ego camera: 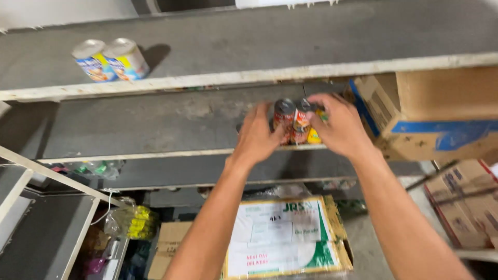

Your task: Moving canned goods between shelves and into a cardboard box to organize a storage area.

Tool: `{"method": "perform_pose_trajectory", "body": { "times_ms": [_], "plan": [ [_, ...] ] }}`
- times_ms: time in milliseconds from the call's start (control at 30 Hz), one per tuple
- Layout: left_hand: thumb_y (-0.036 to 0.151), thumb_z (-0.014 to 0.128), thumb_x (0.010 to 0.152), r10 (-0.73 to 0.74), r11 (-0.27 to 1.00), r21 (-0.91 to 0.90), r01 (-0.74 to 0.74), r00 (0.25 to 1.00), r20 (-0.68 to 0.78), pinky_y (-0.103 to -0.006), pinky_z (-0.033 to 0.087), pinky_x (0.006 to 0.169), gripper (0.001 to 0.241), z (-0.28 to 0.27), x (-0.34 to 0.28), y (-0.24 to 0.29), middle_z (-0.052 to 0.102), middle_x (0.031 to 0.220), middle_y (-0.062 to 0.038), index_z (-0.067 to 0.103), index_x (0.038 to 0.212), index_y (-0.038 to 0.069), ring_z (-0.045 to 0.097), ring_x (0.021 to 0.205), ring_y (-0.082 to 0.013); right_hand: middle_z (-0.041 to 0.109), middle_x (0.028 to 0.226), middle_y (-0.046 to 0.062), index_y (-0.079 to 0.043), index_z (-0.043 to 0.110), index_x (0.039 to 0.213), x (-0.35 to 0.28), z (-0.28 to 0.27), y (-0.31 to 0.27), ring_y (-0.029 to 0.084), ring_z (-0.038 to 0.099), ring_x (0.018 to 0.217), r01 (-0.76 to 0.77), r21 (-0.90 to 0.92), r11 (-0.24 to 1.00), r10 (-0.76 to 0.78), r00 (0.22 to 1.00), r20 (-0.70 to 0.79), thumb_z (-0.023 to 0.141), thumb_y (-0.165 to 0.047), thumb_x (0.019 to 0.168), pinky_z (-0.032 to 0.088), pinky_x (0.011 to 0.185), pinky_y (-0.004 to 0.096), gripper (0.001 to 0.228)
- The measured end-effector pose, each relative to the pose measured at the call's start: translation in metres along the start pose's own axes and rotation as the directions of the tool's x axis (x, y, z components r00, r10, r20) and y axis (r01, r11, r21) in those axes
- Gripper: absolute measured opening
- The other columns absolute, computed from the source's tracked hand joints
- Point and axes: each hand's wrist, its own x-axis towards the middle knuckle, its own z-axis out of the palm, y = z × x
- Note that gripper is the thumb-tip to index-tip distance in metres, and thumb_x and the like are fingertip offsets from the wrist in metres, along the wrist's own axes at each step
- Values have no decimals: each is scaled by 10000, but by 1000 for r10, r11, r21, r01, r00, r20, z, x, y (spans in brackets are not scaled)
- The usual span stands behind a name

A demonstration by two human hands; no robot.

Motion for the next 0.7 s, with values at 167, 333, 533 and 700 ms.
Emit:
{"method": "perform_pose_trajectory", "body": {
  "times_ms": [167,333,533,700],
  "plan": [
    [168,803,773,88,994,61,-91,995,38,-466,426,1093,781,26,23,-20,538,1405,-274,443,1428,-60,507,1315,-456,655,1223,214,-13,614,1271,14,1,19,420,615,1162,165,-89,982,-159,984,75,760,-118,871,502,988,453,439],
    [196,851,744,12,989,147,-28,994,110,-472,412,1093,883,36,39,-16,504,1432,-259,398,1469,-27,492,1329,-432,624,1279,245,1,579,1342,31,6,24,436,596,1185,179,-124,976,-156,972,178,822,-157,820,489,1003,463,597],
    [221,876,724,-131,971,218,93,978,164,-501,408,1062,932,46,46,-23,533,1403,-202,374,1486,27,499,1319,-382,599,1315,264,-22,526,1408,47,20,48,455,536,1241,145,-235,961,-67,948,311,896,-258,708,396,1037,529,826],
    [230,857,773,-194,978,106,180,971,141,-538,365,1029,720,50,41,-23,720,1186,-108,517,1390,81,660,1173,-301,642,1309,187,-102,579,1354,45,32,58,349,521,1316,98,-298,949,5,945,327,903,-319,726,267,1081,547,739]
  ]
}}
